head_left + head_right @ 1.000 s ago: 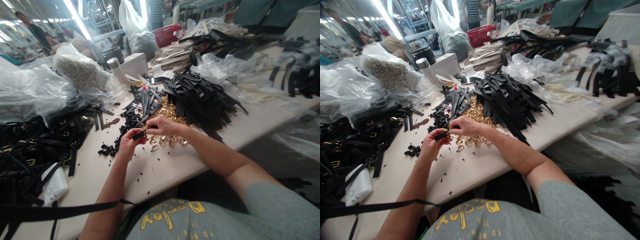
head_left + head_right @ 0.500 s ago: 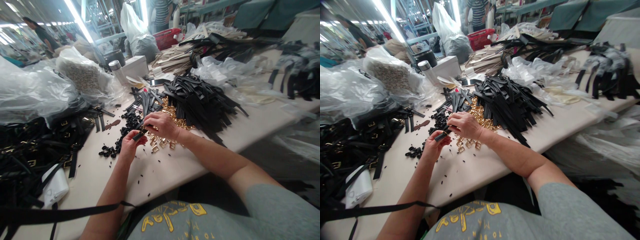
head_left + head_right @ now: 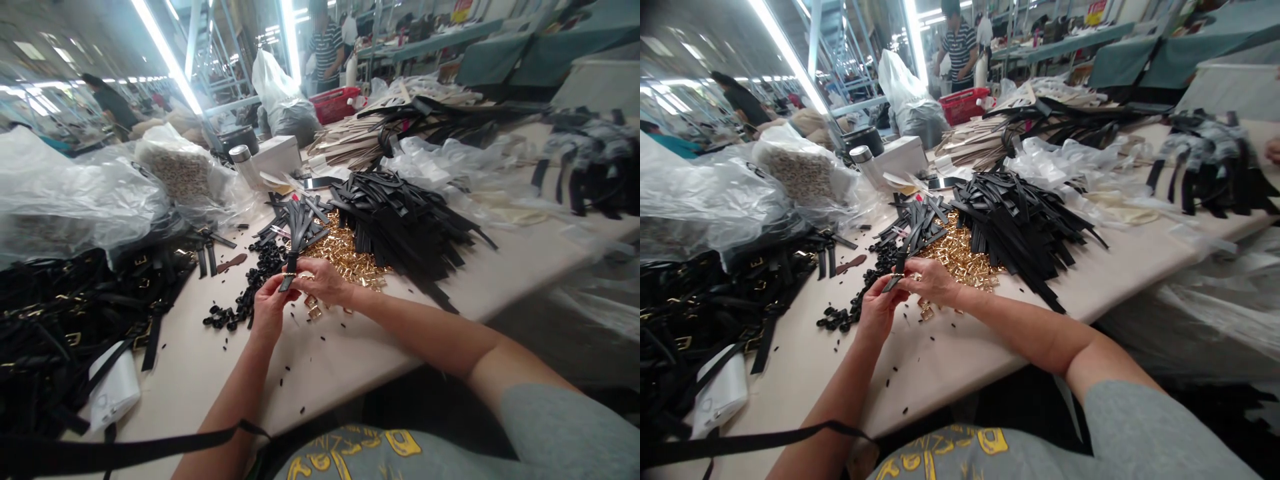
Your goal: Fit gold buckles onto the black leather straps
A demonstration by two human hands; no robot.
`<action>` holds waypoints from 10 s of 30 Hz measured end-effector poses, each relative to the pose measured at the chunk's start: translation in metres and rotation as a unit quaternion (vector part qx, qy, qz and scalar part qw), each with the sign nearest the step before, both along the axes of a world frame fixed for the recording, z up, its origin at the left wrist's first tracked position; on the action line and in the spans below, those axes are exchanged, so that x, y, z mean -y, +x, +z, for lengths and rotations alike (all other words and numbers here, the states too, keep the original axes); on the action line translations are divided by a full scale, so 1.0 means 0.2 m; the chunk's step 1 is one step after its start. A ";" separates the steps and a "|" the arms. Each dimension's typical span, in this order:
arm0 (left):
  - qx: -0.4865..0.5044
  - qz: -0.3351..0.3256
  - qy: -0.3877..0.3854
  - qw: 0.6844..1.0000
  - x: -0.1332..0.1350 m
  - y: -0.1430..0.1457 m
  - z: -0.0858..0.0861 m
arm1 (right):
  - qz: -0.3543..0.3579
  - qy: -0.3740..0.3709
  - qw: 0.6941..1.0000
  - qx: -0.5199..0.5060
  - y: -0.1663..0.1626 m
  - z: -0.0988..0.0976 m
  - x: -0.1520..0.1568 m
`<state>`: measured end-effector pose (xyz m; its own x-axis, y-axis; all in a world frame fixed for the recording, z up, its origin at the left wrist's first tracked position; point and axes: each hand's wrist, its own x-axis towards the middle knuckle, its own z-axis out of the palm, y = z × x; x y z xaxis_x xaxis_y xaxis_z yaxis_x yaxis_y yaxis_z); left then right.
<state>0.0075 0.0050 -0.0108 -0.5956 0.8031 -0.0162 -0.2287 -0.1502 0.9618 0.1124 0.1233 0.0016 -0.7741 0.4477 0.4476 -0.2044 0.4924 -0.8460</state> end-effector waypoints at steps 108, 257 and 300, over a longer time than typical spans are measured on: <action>-0.268 -0.012 -0.013 0.963 0.09 -0.14 0.03 | 0.063 0.223 0.940 0.250 0.00 0.02 -0.06; -0.029 0.179 0.047 0.982 0.13 -0.20 0.10 | -0.134 0.338 0.911 0.194 0.01 -0.03 -0.17; -0.069 0.119 0.005 0.990 0.06 -0.15 0.06 | 0.015 0.199 0.970 0.140 0.02 0.03 -0.15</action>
<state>-0.0226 -0.0065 0.0008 -0.7639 0.6396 0.0858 -0.0516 -0.1931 0.9798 0.1156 0.1526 0.0072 -0.9004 0.2576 0.3507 -0.0132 0.7894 -0.6137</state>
